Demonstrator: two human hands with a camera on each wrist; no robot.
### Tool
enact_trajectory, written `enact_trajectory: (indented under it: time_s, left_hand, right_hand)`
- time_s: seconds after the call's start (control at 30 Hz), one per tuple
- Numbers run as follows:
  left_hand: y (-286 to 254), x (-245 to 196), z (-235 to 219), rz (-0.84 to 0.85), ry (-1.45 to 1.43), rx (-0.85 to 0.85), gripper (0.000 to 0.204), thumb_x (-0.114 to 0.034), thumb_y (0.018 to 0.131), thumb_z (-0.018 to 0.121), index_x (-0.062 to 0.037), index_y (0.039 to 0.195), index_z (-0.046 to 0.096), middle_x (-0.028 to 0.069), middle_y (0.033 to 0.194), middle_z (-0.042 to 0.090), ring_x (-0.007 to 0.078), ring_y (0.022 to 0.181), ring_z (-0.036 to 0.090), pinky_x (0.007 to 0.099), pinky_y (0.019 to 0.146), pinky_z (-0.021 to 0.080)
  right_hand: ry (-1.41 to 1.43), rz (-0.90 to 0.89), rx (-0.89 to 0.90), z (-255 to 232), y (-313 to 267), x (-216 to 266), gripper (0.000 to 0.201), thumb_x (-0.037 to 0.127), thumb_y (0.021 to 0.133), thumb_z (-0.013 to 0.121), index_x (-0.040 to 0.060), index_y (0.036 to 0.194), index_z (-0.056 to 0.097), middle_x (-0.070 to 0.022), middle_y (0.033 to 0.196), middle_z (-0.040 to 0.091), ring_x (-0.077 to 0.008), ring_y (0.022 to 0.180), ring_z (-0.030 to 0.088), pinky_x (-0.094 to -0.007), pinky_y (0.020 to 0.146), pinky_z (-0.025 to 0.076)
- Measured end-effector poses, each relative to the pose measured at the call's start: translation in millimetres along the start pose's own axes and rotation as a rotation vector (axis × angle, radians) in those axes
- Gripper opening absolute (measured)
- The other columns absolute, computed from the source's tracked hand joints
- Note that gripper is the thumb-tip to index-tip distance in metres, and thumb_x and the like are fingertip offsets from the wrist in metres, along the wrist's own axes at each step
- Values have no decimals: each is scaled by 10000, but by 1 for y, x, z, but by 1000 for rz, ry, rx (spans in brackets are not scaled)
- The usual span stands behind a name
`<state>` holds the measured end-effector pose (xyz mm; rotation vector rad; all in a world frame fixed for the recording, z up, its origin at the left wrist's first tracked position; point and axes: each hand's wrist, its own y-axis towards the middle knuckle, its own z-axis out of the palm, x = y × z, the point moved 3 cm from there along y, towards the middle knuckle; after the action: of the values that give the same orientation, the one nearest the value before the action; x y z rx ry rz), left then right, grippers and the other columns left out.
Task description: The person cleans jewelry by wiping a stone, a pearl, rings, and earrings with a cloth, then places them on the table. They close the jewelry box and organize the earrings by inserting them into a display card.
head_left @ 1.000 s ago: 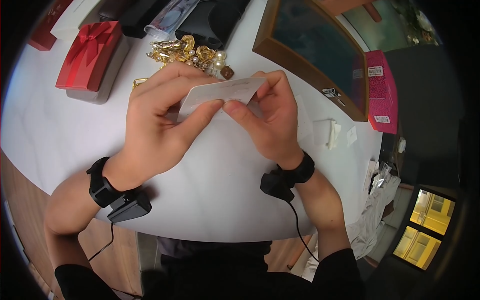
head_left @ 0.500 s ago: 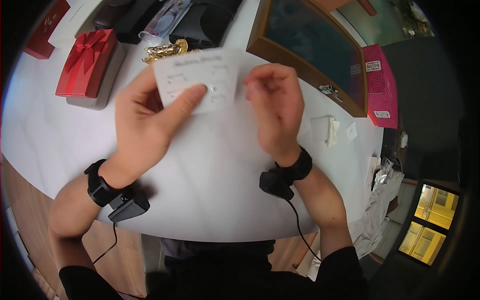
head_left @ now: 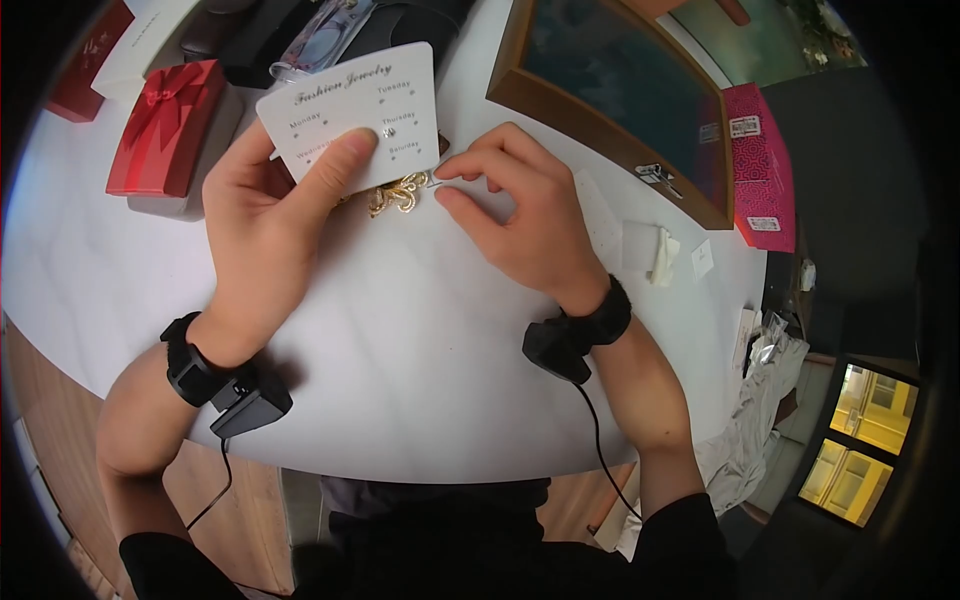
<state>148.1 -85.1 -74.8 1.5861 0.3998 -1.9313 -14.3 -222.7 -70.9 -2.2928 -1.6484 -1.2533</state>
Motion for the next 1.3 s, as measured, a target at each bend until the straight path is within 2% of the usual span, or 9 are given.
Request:
enact_trajectory:
  time_s: [0.1,0.17,0.3,0.37,0.5,0.57,0.77,0.93,1.3]
  left_hand:
    - [1,0,-1,40,8,8,252,-52,945,716,30,1178,667,89,1103,726,117,978,667,263,877,530]
    - [8,-4,-6,117,41,-18,246,-62,946,718,30,1170,675,84,1094,728,114,973,667,263,884,525]
    - [12,-3,-10,57,83,-82,245,-87,942,730,24,1156,684,76,1084,729,103,958,662,254,881,517]
    - [12,0,-10,75,60,-74,243,-88,941,731,22,1153,684,75,1083,729,101,953,662,251,874,518]
    - [13,1,-9,80,31,-70,239,-86,942,730,22,1150,684,75,1080,729,97,940,663,246,856,523]
    - [13,0,-9,82,39,-62,238,-82,941,730,23,1150,684,77,1082,729,97,940,664,247,855,526]
    - [12,0,-6,85,23,-55,245,-61,939,725,32,1160,674,89,1093,727,103,953,671,252,861,536]
    - [12,1,-7,101,-18,-33,250,-56,943,718,36,1170,667,94,1101,726,107,957,675,254,863,539]
    - [7,1,-3,2,0,-12,255,-71,950,713,32,1179,667,96,1103,728,105,957,675,255,859,538]
  right_hand:
    - [-29,-19,47,4,-1,-5,81,29,830,754,41,903,720,-34,882,634,-154,736,610,-272,623,467]
    - [-23,-34,32,4,-2,-8,101,73,824,761,84,907,704,-30,851,604,-221,717,617,-331,629,497]
    - [-71,8,30,6,-5,-3,111,54,837,736,81,939,700,-35,848,595,-210,706,611,-327,626,496]
    - [-89,65,38,3,-2,1,150,39,849,708,86,991,712,-39,883,583,-194,687,600,-321,627,498]
    - [-37,52,-25,0,0,4,193,37,852,696,82,1038,717,-46,950,571,-180,704,597,-314,633,502]
    - [-146,-96,19,5,0,5,237,45,852,698,79,1086,718,-53,990,550,-181,728,589,-320,641,503]
    - [-185,-47,-47,6,-1,-1,240,71,849,706,91,1086,740,-66,1026,538,-191,738,559,-334,663,500]
    - [-216,-103,14,10,4,5,225,74,847,706,91,1068,745,-76,1046,542,-200,744,556,-335,664,498]
    - [-201,-31,4,10,3,3,179,59,859,712,90,1031,749,-57,1020,565,-203,734,583,-346,662,515]
